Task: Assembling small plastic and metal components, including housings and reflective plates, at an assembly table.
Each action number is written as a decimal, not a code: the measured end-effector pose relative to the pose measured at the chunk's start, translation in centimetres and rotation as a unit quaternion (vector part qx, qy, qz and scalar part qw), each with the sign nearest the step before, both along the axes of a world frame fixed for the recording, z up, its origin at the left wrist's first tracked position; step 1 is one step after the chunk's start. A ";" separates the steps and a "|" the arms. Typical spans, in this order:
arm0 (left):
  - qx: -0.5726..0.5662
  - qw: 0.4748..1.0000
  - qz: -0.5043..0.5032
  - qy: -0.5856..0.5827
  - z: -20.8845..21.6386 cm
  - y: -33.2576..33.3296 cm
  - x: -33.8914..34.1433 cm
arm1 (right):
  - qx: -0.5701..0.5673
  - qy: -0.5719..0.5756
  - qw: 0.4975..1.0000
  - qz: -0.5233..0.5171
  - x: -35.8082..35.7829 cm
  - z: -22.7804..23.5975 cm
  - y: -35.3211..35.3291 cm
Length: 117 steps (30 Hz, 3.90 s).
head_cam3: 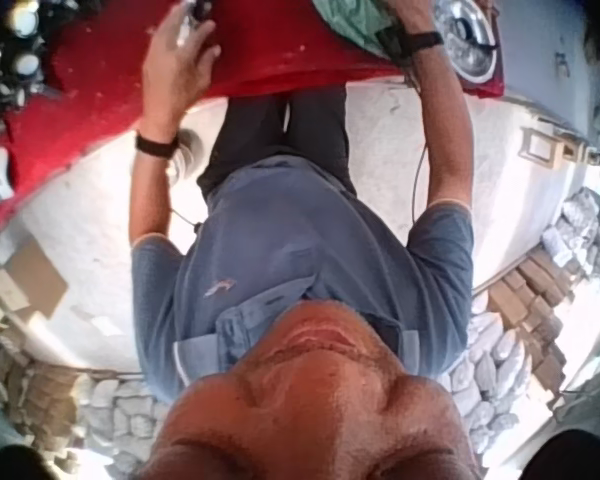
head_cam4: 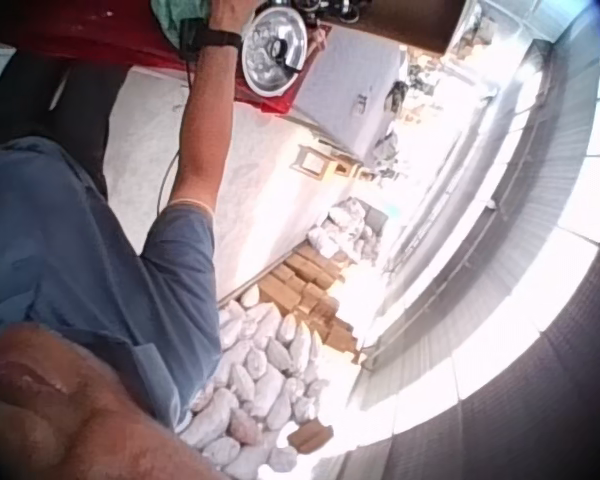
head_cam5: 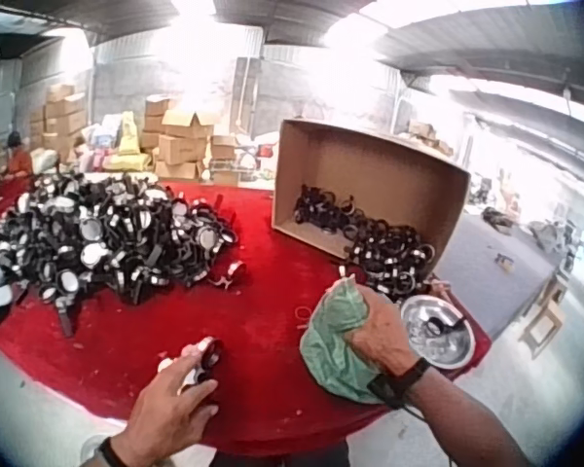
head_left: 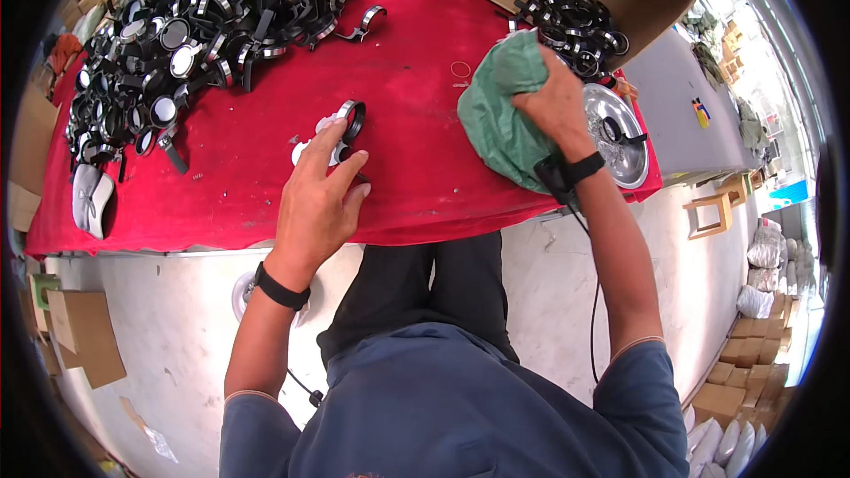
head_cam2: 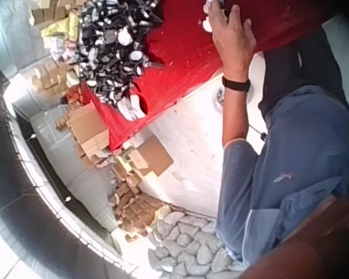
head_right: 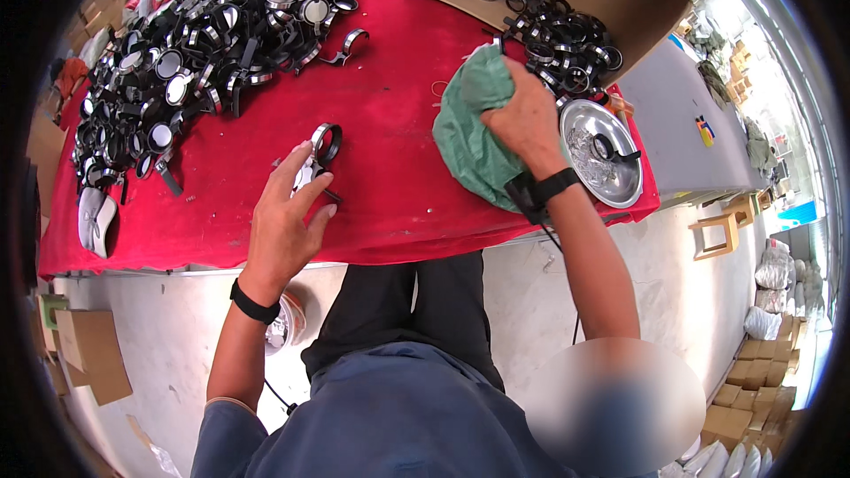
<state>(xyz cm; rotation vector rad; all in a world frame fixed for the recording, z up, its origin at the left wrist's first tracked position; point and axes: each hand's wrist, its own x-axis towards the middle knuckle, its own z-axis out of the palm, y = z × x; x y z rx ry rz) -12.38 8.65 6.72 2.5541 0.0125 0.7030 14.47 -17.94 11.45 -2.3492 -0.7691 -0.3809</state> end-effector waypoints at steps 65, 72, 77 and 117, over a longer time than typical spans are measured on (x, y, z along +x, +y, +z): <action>-0.050 0.997 -0.063 0.019 -1.2 -3.6 -0.7 | 0.011 -0.064 0.997 0.033 -2.6 18.6 1.1; -0.054 0.996 -0.065 0.012 -0.8 -3.9 -1.0 | -0.050 -0.081 0.995 0.021 -0.5 10.6 1.5; -0.035 0.997 -0.066 0.015 -0.7 -3.6 -1.3 | -0.025 0.003 0.999 0.021 0.3 -2.2 1.4; -0.864 0.320 -0.334 0.200 -3.8 -15.6 19.1 | 0.709 0.261 0.642 0.129 -1.4 7.8 -11.1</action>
